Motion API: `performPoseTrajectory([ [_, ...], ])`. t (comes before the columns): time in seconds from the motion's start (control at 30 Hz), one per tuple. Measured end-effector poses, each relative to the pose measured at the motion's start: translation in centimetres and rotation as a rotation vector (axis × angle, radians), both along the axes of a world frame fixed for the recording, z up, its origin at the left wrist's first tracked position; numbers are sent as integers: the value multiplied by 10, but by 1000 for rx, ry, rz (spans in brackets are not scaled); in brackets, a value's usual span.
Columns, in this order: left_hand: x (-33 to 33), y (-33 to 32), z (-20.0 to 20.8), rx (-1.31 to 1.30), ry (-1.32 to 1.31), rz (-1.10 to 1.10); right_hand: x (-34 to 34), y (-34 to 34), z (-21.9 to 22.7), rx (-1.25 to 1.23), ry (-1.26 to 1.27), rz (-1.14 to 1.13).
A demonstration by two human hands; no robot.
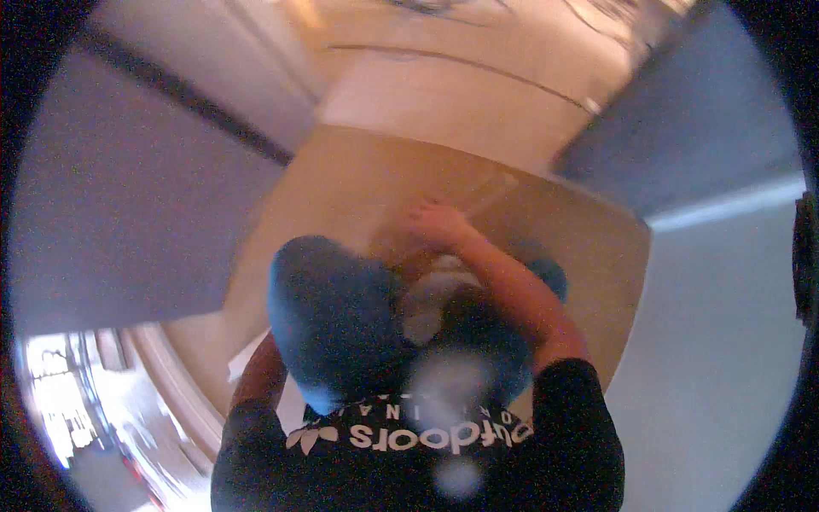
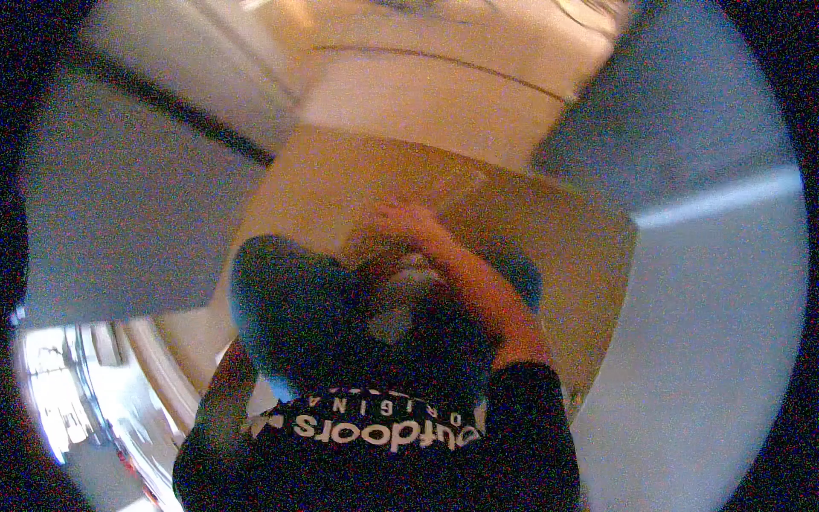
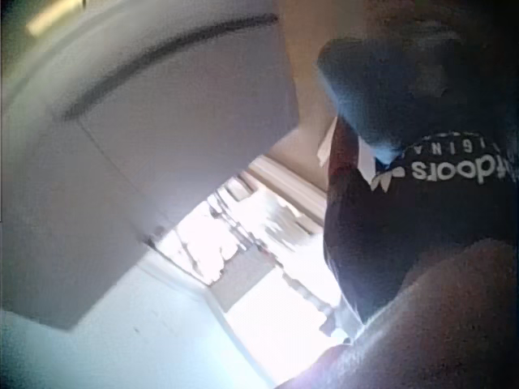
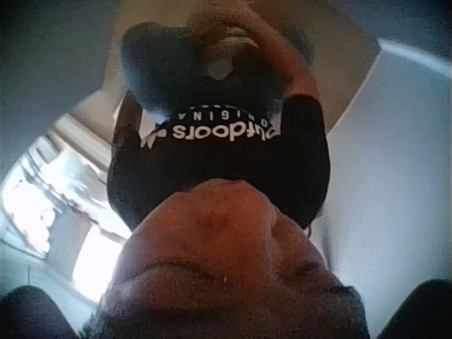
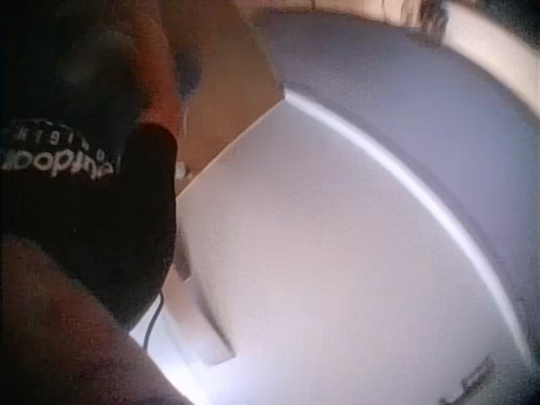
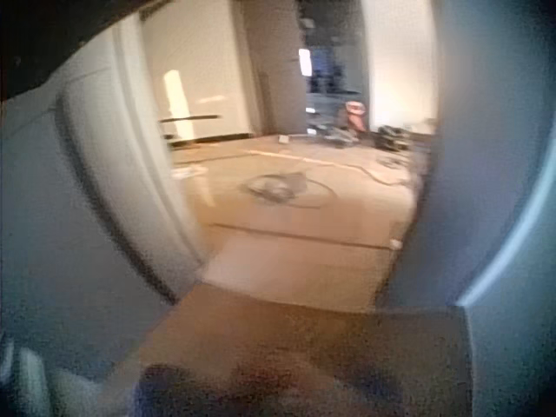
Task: The person cuts a piece of trim using a table saw, then applies adhesive and fits the piece along the base of a wall.
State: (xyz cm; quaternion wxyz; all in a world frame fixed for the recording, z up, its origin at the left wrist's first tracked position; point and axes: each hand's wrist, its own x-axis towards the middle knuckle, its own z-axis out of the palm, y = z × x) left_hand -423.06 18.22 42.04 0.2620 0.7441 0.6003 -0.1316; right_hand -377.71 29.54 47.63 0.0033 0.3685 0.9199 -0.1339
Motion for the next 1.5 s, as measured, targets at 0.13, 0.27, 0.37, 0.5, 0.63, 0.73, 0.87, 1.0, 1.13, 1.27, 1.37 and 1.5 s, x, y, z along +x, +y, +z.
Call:
performPoseTrajectory([
  [0.13, -7, -25, -3, 13, -14, -3, 121, -30, -21, 61, -32, -193],
  [0.27, -37, -67, -6, 38, 3, 26, 139, -62, 1, -64, -158, -263],
  [0.37, 54, -41, 17, -76, -276, 96, 198, -82, 4, -57, -275, -405],
  [0.5, 61, -28, 50, -56, -295, 49, 254, -108, -44, -70, -114, -438],
  [0.63, 76, 19, 62, -18, -344, -44, 298, -125, -37, 48, 96, -421],
  [0.73, 112, 59, 66, 37, -391, -138, 400, -134, -31, -179, -199, -449],
  [0.87, 147, 97, 67, 57, -377, -248, 378, -151, -34, -186, -314, -507],
  [1.0, 178, 125, 61, 65, -328, -352, 355, -197, -30, -2, -298, -606],
  [1.13, 266, 198, 73, 186, -371, -530, 448, -204, -25, -53, -283, -809],
  [1.27, 269, 217, 44, 272, -403, -637, 405, -200, -15, -367, 168, -1182],
  [1.37, 317, 237, 68, 175, -169, -707, 428, -206, 0, -4, -393, -849],
  [1.5, 351, 285, 26, 250, -180, -717, 446, -163, 9, -242, -476, -1013],
])
